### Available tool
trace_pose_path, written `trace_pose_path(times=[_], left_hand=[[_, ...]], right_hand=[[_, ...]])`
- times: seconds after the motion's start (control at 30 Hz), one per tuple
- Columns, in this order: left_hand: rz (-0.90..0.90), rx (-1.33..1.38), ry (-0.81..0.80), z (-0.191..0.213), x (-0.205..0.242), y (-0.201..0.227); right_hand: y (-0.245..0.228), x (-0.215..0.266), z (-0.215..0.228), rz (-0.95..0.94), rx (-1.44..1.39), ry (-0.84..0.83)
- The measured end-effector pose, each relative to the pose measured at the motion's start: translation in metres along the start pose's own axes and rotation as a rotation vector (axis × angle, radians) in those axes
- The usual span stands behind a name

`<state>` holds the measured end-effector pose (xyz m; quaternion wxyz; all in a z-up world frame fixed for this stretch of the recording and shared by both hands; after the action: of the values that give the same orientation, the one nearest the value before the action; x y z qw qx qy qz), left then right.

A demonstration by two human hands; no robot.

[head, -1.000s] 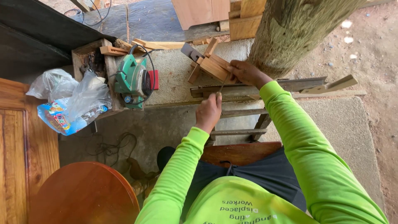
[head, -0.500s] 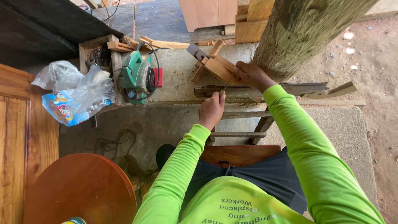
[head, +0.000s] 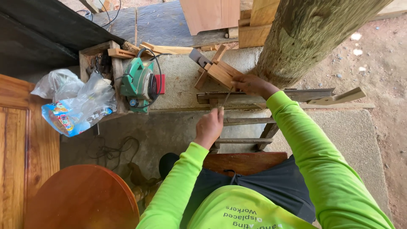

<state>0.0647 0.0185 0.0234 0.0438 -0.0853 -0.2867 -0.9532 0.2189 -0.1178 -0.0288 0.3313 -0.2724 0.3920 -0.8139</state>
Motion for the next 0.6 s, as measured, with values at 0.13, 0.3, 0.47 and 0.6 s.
trace_pose_path(times=[0.13, 0.3, 0.47, 0.6], left_hand=[[-0.043, 0.055, 0.103, -0.019, -0.024, -0.001], [-0.115, 0.096, 0.202, -0.006, -0.023, 0.004], [-0.059, 0.06, 0.163, -0.005, 0.002, -0.006], [-0.038, 0.007, 0.146, 0.001, 0.012, -0.01]], right_hand=[[0.009, 0.012, 0.018, -0.191, -0.178, 0.314], [-0.001, 0.022, 0.032, -0.256, -0.117, 0.423], [-0.02, 0.025, 0.021, -0.142, 0.017, 0.299], [-0.039, 0.027, 0.018, -0.077, 0.041, 0.239]])
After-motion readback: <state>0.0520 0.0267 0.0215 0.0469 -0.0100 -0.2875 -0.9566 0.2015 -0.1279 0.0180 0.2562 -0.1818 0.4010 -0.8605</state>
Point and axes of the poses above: each hand's wrist, its own x-axis away from the middle knuckle, its own z-axis out of the back of the hand, y = z × x, the point moved 9 cm from there along -x, towards the middle knuckle
